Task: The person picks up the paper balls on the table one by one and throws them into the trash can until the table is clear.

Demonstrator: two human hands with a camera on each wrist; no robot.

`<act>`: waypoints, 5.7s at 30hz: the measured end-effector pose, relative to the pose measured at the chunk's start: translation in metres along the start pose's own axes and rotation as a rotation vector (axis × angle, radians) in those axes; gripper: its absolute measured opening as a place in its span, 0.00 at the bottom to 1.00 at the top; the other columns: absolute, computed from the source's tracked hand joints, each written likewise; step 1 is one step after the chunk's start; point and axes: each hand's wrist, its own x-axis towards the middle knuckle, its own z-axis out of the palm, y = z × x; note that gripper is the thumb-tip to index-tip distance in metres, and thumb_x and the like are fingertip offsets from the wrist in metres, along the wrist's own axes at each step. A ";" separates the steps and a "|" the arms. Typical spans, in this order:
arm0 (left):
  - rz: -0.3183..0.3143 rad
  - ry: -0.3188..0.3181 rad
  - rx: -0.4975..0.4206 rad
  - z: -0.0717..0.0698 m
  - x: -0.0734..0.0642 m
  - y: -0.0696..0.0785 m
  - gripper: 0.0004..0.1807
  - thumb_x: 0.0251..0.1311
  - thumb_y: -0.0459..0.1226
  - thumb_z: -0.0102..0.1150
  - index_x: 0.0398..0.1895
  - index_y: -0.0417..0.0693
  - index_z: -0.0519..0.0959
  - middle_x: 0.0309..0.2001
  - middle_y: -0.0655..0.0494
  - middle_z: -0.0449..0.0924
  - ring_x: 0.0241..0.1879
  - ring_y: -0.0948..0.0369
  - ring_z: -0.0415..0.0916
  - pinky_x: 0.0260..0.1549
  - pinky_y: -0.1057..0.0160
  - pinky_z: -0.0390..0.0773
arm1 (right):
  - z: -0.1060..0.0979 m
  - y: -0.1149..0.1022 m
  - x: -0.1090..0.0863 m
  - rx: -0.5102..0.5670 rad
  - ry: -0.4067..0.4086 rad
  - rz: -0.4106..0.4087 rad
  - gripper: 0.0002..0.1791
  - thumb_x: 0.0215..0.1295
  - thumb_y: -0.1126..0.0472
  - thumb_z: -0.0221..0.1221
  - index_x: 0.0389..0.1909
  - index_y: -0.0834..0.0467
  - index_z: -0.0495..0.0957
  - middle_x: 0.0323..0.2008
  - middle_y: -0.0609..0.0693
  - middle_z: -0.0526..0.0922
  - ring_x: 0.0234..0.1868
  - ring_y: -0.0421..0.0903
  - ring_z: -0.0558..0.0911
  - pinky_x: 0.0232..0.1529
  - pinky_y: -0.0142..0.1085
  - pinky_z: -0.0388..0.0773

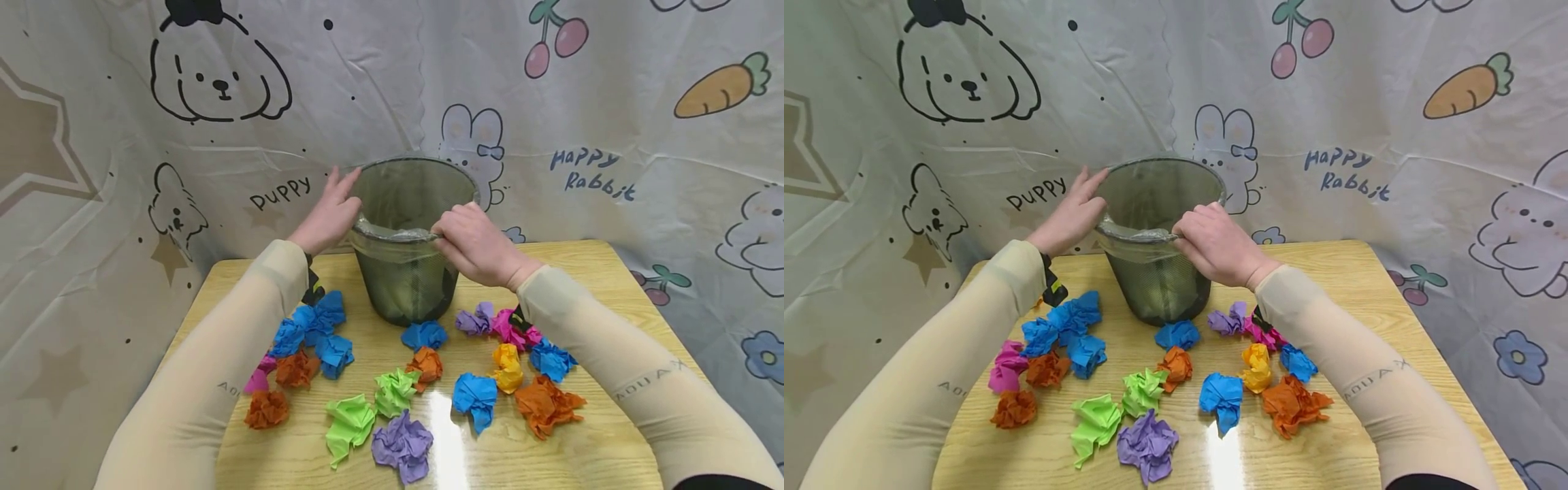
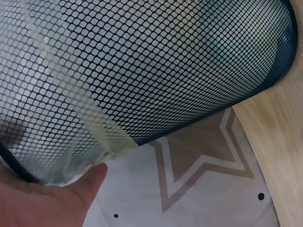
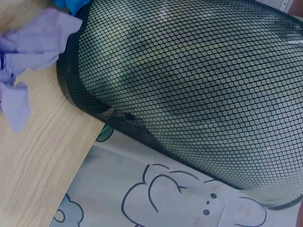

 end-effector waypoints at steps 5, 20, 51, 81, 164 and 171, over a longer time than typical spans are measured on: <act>0.013 -0.013 0.017 0.001 -0.004 0.000 0.38 0.72 0.40 0.31 0.85 0.57 0.40 0.82 0.55 0.19 0.80 0.58 0.22 0.76 0.46 0.38 | -0.001 0.008 -0.001 0.027 0.023 -0.013 0.11 0.77 0.56 0.47 0.38 0.56 0.74 0.29 0.47 0.71 0.32 0.48 0.65 0.42 0.47 0.60; 0.011 0.021 0.019 0.013 -0.015 -0.002 0.39 0.73 0.46 0.29 0.84 0.52 0.35 0.81 0.58 0.17 0.80 0.57 0.22 0.76 0.51 0.35 | -0.003 0.022 -0.009 0.026 0.022 -0.070 0.17 0.79 0.54 0.41 0.41 0.60 0.75 0.42 0.55 0.81 0.49 0.56 0.77 0.67 0.54 0.63; -0.122 0.030 0.046 -0.003 -0.008 0.007 0.38 0.76 0.52 0.34 0.83 0.69 0.33 0.81 0.50 0.17 0.80 0.49 0.28 0.75 0.43 0.46 | -0.013 -0.001 0.022 0.394 -0.059 1.020 0.41 0.77 0.49 0.36 0.81 0.49 0.23 0.80 0.42 0.24 0.80 0.42 0.31 0.78 0.43 0.32; -0.184 -0.070 -0.043 -0.003 -0.011 0.004 0.43 0.73 0.37 0.27 0.78 0.54 0.14 0.81 0.53 0.15 0.21 0.57 0.54 0.53 0.49 0.67 | -0.004 0.011 0.018 0.455 -0.016 0.979 0.38 0.78 0.51 0.33 0.81 0.41 0.25 0.79 0.33 0.27 0.77 0.33 0.32 0.77 0.40 0.32; -0.172 -0.035 -0.004 0.000 -0.013 0.011 0.40 0.75 0.36 0.25 0.79 0.52 0.17 0.81 0.54 0.16 0.80 0.58 0.25 0.77 0.58 0.36 | 0.002 -0.011 -0.092 0.131 -0.594 0.545 0.17 0.69 0.68 0.60 0.56 0.53 0.79 0.47 0.45 0.80 0.44 0.41 0.79 0.49 0.44 0.81; -0.189 -0.036 -0.018 0.000 -0.015 0.011 0.40 0.74 0.36 0.25 0.79 0.53 0.17 0.81 0.54 0.17 0.80 0.59 0.25 0.77 0.57 0.39 | -0.028 -0.003 -0.084 0.096 -0.515 0.558 0.17 0.69 0.68 0.60 0.58 0.58 0.78 0.49 0.50 0.82 0.49 0.47 0.82 0.52 0.50 0.81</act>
